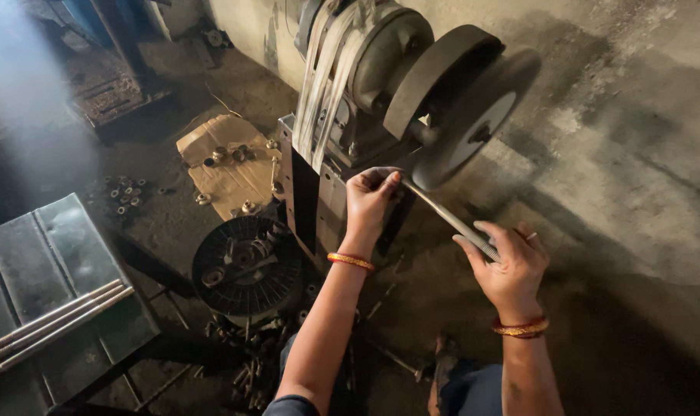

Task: The person holds a threaded metal rod against a rotating grinding wheel to smooth its surface. They repeatedly reposition the rod and rotate it while grinding, then place the finished rod on a nearby metal tray and pick up another rod to continue.

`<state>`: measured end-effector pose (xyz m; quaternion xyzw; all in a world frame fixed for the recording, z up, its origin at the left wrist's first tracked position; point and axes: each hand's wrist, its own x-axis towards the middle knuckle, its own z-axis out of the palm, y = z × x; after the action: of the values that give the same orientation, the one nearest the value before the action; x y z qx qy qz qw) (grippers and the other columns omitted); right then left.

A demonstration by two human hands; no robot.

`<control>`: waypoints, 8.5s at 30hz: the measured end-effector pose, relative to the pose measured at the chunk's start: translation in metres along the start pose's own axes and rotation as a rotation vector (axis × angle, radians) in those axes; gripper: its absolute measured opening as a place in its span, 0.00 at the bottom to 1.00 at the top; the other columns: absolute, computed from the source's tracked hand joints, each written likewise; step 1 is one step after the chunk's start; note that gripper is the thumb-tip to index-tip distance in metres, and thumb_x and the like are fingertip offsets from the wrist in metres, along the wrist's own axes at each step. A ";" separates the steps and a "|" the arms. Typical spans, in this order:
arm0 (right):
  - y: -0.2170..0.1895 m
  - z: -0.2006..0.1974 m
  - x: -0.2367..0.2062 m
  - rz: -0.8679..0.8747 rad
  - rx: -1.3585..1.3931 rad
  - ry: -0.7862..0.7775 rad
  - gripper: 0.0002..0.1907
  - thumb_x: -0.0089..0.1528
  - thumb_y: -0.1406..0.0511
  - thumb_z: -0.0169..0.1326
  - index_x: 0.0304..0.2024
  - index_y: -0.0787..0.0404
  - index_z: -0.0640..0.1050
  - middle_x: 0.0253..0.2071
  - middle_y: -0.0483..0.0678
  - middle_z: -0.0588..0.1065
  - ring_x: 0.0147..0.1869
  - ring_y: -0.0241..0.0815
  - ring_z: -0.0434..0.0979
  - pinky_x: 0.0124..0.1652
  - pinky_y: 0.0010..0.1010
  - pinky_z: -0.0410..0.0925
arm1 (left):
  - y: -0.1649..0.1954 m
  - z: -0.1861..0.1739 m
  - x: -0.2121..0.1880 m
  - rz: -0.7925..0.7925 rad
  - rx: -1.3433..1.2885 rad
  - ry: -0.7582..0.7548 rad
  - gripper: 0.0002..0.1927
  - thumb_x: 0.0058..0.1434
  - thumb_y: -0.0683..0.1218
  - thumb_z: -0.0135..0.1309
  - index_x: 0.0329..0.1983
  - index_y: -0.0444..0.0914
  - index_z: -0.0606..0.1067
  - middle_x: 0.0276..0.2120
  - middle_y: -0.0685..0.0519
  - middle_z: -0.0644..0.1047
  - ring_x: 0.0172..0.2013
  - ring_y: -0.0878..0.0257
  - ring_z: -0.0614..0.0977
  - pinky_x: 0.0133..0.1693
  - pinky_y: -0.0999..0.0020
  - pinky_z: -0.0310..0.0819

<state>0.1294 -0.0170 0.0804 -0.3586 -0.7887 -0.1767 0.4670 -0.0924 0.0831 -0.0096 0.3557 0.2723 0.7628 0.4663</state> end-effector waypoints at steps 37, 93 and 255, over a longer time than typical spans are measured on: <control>-0.005 0.008 0.012 0.000 0.070 -0.030 0.10 0.59 0.63 0.70 0.35 0.62 0.82 0.28 0.47 0.78 0.30 0.43 0.76 0.32 0.32 0.66 | 0.015 -0.005 0.005 0.061 0.042 0.053 0.06 0.63 0.39 0.64 0.40 0.30 0.82 0.29 0.56 0.81 0.29 0.71 0.77 0.32 0.76 0.71; -0.009 -0.005 0.010 0.030 0.066 -0.031 0.10 0.58 0.63 0.70 0.33 0.61 0.82 0.28 0.45 0.79 0.30 0.42 0.76 0.32 0.31 0.65 | 0.018 0.007 -0.011 0.122 0.101 0.051 0.06 0.65 0.39 0.63 0.39 0.29 0.82 0.29 0.57 0.80 0.29 0.73 0.76 0.33 0.77 0.69; 0.000 0.003 0.006 0.148 0.105 -0.092 0.12 0.56 0.64 0.70 0.37 0.64 0.83 0.27 0.49 0.77 0.29 0.44 0.75 0.32 0.32 0.67 | 0.004 -0.001 0.006 0.016 0.044 0.027 0.05 0.62 0.39 0.64 0.37 0.30 0.82 0.28 0.56 0.81 0.27 0.72 0.77 0.31 0.75 0.70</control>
<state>0.1262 -0.0126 0.0840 -0.3989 -0.7888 -0.0835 0.4600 -0.0973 0.0870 -0.0061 0.3577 0.2923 0.7650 0.4487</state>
